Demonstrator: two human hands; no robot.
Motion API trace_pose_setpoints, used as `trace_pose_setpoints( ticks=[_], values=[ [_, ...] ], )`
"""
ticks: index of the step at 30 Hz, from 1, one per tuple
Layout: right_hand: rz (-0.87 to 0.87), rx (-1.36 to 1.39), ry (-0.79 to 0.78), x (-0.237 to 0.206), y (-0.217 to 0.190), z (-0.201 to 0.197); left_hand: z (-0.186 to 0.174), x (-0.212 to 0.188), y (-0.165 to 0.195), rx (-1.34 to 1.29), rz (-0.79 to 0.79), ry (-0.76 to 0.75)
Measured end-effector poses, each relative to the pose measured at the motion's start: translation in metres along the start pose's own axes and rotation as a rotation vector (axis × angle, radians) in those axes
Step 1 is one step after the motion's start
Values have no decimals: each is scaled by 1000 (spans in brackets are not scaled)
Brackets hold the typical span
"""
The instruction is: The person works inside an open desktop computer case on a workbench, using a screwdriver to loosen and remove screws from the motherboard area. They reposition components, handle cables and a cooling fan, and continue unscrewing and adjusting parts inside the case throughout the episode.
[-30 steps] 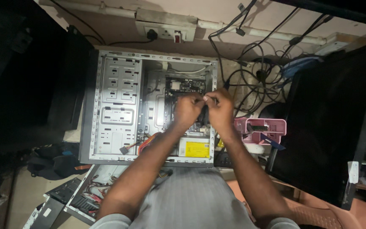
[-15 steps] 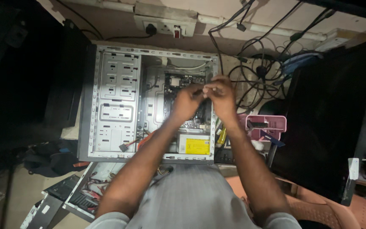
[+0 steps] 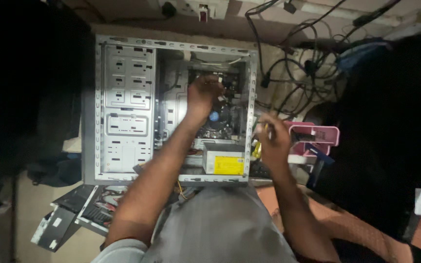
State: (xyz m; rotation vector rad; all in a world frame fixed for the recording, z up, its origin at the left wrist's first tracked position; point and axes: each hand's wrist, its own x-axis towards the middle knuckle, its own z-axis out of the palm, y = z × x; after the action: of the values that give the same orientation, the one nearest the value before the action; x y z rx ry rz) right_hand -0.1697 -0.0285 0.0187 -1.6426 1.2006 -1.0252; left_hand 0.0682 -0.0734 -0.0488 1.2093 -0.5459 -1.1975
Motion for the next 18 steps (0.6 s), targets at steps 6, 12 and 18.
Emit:
trace_pose_setpoints(
  ticks=[6,12,18],
  values=[
    [-106,-165,-48,-61,-29,12,-7,2,-2,611,107,69],
    [-59,-194,-70,-71,-35,36,-6,16,-9,1240,92,-188],
    [-10,-193,-90,-70,-35,39,-4,27,-14,1319,-22,-218]
  ],
)
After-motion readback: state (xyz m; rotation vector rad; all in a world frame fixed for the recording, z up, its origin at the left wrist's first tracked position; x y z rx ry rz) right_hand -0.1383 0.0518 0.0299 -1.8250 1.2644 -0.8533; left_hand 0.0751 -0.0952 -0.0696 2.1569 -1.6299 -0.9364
